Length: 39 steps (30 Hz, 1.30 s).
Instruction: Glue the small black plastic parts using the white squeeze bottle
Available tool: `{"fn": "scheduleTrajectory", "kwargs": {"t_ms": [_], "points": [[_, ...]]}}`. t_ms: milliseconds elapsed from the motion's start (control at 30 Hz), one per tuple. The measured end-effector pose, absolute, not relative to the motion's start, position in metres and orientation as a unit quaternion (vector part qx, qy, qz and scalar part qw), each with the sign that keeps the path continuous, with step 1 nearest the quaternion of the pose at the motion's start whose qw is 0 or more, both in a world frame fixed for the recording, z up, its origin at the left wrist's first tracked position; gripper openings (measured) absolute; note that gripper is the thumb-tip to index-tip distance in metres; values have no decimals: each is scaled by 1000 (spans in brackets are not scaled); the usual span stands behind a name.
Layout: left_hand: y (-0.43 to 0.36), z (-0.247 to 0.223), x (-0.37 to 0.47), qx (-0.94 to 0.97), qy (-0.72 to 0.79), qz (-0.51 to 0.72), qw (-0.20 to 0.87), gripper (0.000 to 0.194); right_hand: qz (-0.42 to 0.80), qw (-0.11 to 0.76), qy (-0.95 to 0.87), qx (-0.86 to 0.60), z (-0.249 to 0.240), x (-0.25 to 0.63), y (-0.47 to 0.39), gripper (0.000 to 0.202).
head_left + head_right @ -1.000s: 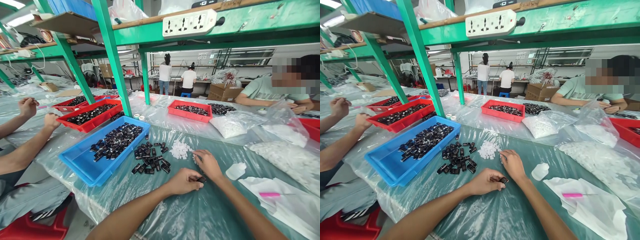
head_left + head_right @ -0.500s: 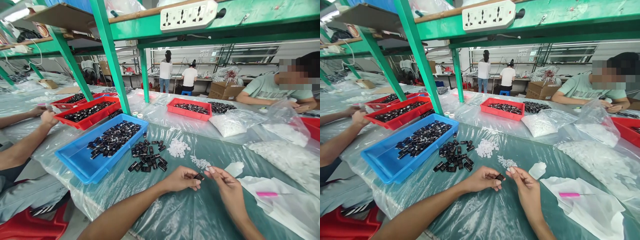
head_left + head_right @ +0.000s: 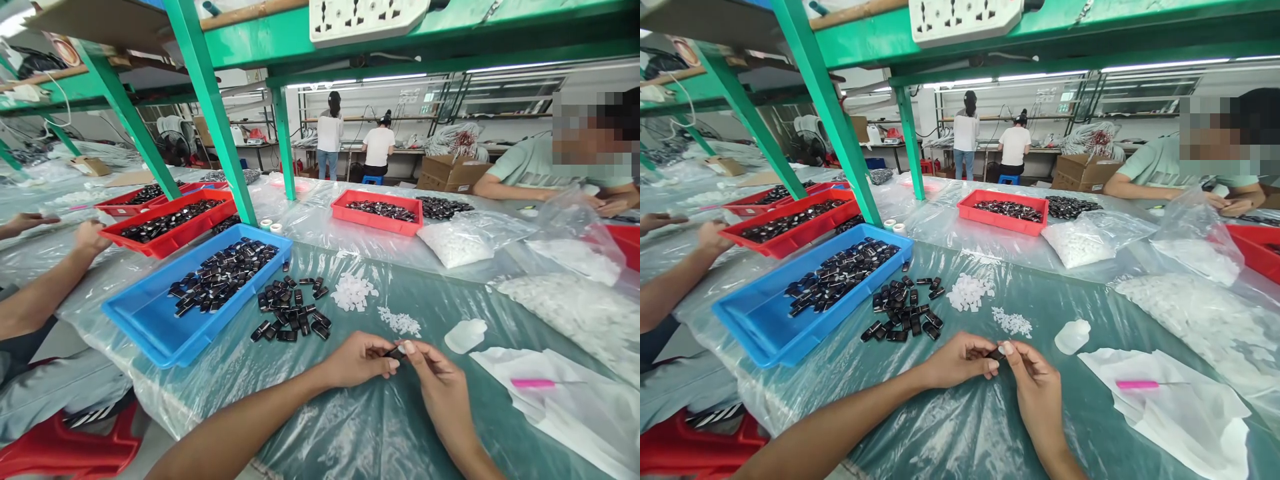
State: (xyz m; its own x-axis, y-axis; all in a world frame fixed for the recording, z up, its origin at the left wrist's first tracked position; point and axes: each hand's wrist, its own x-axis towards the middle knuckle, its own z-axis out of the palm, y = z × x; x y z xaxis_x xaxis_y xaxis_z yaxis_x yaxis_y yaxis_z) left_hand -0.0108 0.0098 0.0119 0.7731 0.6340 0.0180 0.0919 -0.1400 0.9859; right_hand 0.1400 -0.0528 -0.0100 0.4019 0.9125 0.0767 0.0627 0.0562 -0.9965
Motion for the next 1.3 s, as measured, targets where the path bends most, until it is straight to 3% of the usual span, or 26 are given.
{"fn": "scheduleTrajectory", "kwargs": {"t_ms": [133, 233, 567, 900, 1133, 1300], "points": [[7, 16, -14, 842, 250, 232, 417, 28, 458, 590, -352, -564, -13, 137, -54, 26], [5, 19, -15, 886, 240, 216, 332, 30, 527, 592, -294, -534, -13, 138, -55, 25], [8, 13, -16, 934, 206, 189, 221, 31, 625, 613, -178, -449, -16, 139, -56, 13], [3, 15, -12, 916, 207, 202, 278, 22, 591, 627, -228, -454, -15, 130, -59, 13], [4, 25, -13, 806, 205, 249, 496, 27, 602, 634, -216, -435, -4, 129, -60, 23], [5, 23, -13, 755, 187, 266, 570, 28, 550, 602, -313, -486, -2, 132, -60, 26]]}}
